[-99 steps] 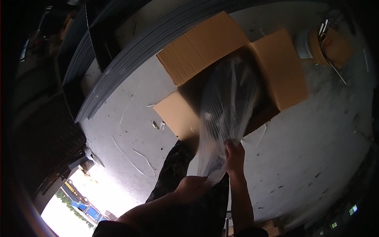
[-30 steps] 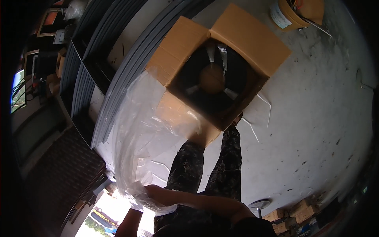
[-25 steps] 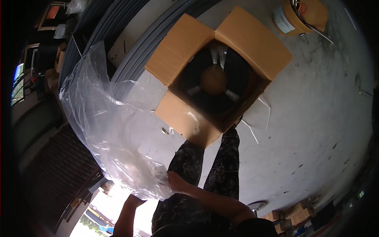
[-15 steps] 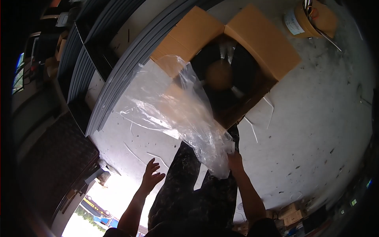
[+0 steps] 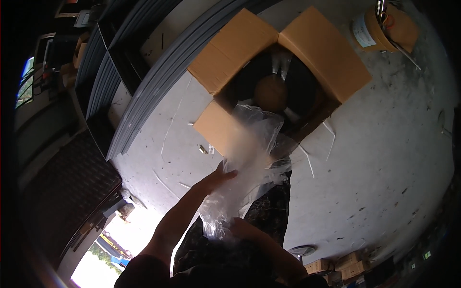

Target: The person removes a roll of black gasket from a cardboard box, cuts the plastic packaging with scissors, and then presses the gasket into the grooves of a large metal frame by hand.

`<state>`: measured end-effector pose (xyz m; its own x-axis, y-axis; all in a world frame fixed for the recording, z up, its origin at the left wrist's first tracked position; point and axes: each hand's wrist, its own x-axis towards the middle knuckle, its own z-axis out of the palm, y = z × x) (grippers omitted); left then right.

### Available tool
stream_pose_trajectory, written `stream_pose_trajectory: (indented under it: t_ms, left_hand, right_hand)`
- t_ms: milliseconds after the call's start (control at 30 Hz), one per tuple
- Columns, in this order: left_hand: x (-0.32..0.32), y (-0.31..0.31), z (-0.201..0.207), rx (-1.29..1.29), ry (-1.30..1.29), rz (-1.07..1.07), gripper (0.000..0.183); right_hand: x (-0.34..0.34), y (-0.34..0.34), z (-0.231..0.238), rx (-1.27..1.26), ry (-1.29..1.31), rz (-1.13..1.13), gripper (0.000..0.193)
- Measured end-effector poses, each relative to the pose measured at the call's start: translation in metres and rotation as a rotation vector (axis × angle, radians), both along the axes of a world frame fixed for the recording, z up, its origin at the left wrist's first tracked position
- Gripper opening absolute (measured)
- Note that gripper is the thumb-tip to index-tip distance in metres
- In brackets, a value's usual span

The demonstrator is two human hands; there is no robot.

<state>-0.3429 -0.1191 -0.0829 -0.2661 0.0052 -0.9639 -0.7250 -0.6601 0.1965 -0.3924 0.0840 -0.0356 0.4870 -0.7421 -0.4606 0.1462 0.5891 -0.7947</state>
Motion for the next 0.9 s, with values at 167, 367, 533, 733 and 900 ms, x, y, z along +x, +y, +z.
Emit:
stream_pose_trajectory:
  t_ms: [167, 367, 533, 733, 900]
  left_hand:
    - [0.015, 0.039, -0.030, -0.085, 0.305, -0.292, 0.069]
    - [0.072, 0.002, -0.057, -0.721, 0.261, -0.630, 0.036]
    - [0.084, 0.018, -0.018, -0.744, 0.263, -0.919, 0.021]
    - [0.118, 0.042, 0.004, -0.730, 0.059, -0.540, 0.028]
    - [0.122, 0.014, 0.030, -0.402, 0.056, -0.455, 0.034]
  right_hand:
    - [-0.019, -0.010, 0.001, 0.294, 0.067, 0.148, 0.046]
    - [-0.092, 0.019, -0.027, 0.963, -0.420, -1.194, 0.037]
    - [-0.100, 0.006, -0.014, 0.738, -0.390, -1.248, 0.045]
    - [-0.072, -0.044, 0.052, 0.674, 0.780, -0.897, 0.065]
    - [-0.035, 0.002, -0.025, 0.314, 0.617, -0.497, 0.066]
